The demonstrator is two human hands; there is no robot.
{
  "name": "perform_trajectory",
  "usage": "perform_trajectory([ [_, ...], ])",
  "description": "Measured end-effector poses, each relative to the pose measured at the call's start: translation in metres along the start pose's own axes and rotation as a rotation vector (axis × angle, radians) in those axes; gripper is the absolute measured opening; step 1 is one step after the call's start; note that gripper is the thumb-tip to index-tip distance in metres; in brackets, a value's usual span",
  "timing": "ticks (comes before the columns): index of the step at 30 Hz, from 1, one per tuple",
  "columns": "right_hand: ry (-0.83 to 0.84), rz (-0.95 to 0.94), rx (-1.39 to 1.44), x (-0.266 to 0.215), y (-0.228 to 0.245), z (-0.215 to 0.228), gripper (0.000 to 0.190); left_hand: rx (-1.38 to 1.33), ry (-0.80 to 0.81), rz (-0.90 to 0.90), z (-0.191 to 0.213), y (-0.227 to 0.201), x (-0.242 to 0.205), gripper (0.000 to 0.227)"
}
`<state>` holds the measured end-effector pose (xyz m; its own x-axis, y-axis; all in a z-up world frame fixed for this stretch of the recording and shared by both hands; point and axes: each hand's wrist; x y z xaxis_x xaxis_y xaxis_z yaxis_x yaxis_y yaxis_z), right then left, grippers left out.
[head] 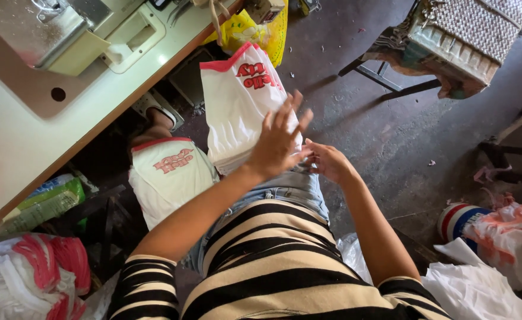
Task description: A person is seen folding and stacking small white garments with red trim at a sewing factory workstation.
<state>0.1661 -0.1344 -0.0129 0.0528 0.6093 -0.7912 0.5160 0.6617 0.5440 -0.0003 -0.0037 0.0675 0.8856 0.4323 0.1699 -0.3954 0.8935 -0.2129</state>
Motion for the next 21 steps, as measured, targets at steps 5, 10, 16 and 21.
perform_trajectory([
  [5, 0.156, -0.055, 0.118, 0.006, 0.008, 0.009, 0.034, -0.416, -0.197, 0.038, -0.012, 0.072, 0.009, 0.023],
  [10, 0.11, 0.005, 0.09, 0.019, -0.003, 0.021, 0.021, -0.287, -0.131, -0.344, -0.015, 0.078, -0.012, 0.027],
  [16, -0.101, 0.465, -0.626, 0.024, 0.068, -0.003, 0.024, -0.351, 0.177, -0.512, -0.005, 0.051, -0.016, 0.053],
  [21, 0.06, 1.082, -0.981, 0.058, 0.112, -0.107, 0.038, -0.341, 0.373, -0.46, -0.018, 0.054, -0.005, 0.061],
])
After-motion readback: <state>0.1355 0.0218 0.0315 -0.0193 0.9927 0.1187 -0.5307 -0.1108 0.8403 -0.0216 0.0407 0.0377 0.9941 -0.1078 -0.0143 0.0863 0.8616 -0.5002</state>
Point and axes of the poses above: each hand's wrist, its own x-axis towards the middle knuckle, its own z-axis out of the back of the hand, y = z × x, and after that the axes turned 7 degrees about y, right-handed
